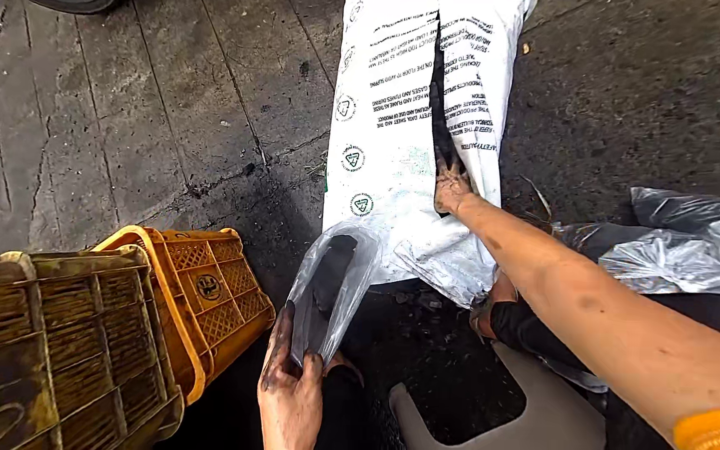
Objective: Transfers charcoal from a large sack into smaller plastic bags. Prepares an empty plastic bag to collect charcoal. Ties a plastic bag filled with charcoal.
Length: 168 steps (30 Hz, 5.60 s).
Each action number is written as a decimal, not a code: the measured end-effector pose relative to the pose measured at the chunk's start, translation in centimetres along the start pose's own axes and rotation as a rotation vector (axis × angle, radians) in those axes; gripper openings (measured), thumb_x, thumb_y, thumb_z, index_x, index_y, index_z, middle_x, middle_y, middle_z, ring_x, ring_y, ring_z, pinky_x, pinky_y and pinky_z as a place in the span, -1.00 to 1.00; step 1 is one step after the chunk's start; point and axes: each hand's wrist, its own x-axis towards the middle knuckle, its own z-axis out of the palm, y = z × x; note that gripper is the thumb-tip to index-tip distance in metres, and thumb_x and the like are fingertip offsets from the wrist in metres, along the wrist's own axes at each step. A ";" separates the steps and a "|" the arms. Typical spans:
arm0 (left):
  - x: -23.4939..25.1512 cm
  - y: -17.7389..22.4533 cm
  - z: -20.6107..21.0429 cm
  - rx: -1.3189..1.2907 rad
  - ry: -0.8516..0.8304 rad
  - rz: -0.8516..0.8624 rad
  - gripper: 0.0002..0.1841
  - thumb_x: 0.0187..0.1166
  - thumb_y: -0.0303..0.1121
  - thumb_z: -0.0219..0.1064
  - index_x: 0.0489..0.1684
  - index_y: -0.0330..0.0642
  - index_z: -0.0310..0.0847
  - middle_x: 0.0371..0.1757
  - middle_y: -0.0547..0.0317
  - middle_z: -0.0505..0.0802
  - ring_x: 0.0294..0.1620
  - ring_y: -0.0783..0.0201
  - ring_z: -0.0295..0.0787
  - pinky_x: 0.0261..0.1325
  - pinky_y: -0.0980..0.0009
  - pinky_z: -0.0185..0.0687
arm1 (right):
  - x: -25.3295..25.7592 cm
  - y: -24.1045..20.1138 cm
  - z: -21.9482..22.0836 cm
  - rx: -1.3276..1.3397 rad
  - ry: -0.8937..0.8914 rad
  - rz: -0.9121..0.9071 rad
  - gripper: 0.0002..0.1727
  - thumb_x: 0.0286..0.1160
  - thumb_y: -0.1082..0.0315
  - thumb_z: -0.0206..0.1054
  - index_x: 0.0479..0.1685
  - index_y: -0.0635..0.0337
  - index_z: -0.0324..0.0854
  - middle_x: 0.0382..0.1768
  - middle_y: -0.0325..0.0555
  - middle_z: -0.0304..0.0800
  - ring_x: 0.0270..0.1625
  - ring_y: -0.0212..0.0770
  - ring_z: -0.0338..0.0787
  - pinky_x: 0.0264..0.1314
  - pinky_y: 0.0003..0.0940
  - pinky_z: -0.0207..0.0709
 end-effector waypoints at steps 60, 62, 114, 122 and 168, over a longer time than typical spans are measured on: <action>0.6 0.6 1.8 0.071 -0.060 0.061 -0.37 0.21 -0.58 0.26 0.45 -0.49 0.57 0.54 -0.23 0.64 0.51 0.47 0.60 0.43 0.65 0.47 | -2.0 -1.6 2.6 -0.045 -0.164 -0.163 -0.31 0.57 0.44 0.32 0.70 0.47 0.25 0.71 0.45 0.24 0.78 0.37 0.19 0.78 0.29 0.02; 0.4 0.5 1.6 0.070 -0.055 0.052 -0.37 0.21 -0.59 0.25 0.45 -0.49 0.57 0.54 -0.23 0.64 0.51 0.47 0.60 0.42 0.64 0.47 | -2.2 -2.0 3.0 -0.015 -0.189 -0.138 -0.28 0.59 0.45 0.31 0.75 0.46 0.18 0.75 0.48 0.13 0.81 0.43 0.09 0.77 0.38 -0.07; -1.1 1.2 -0.4 -0.233 -0.009 0.048 -0.36 0.35 -0.62 0.30 0.58 -0.45 0.44 0.64 -0.22 0.54 0.57 0.28 0.54 0.51 0.41 0.46 | -21.2 -16.6 -7.1 0.878 -0.408 -1.012 -0.14 0.46 0.00 0.45 0.63 0.44 0.30 0.45 0.18 0.60 0.49 -0.22 0.59 0.62 -0.33 0.37; -1.6 0.8 -1.3 -0.203 0.015 0.029 -0.38 0.33 -0.63 0.24 0.55 -0.39 0.50 0.63 -0.17 0.56 0.47 0.31 0.64 0.31 0.43 0.60 | -19.5 -14.3 -10.2 0.977 -0.028 -0.737 -0.67 0.71 0.39 0.20 0.28 0.41 0.64 0.08 0.13 0.84 -0.04 -0.17 0.86 0.06 -0.21 0.75; 0.1 1.1 1.4 -0.069 0.001 0.005 -0.35 0.24 -0.61 0.28 0.51 -0.45 0.52 0.58 -0.17 0.61 0.40 0.55 0.65 0.27 0.66 0.56 | -13.0 -4.1 9.0 -0.223 -0.722 -0.272 0.13 0.37 0.10 0.59 0.79 0.55 -0.04 0.81 0.59 -0.22 0.89 0.45 -0.29 0.87 0.31 -0.50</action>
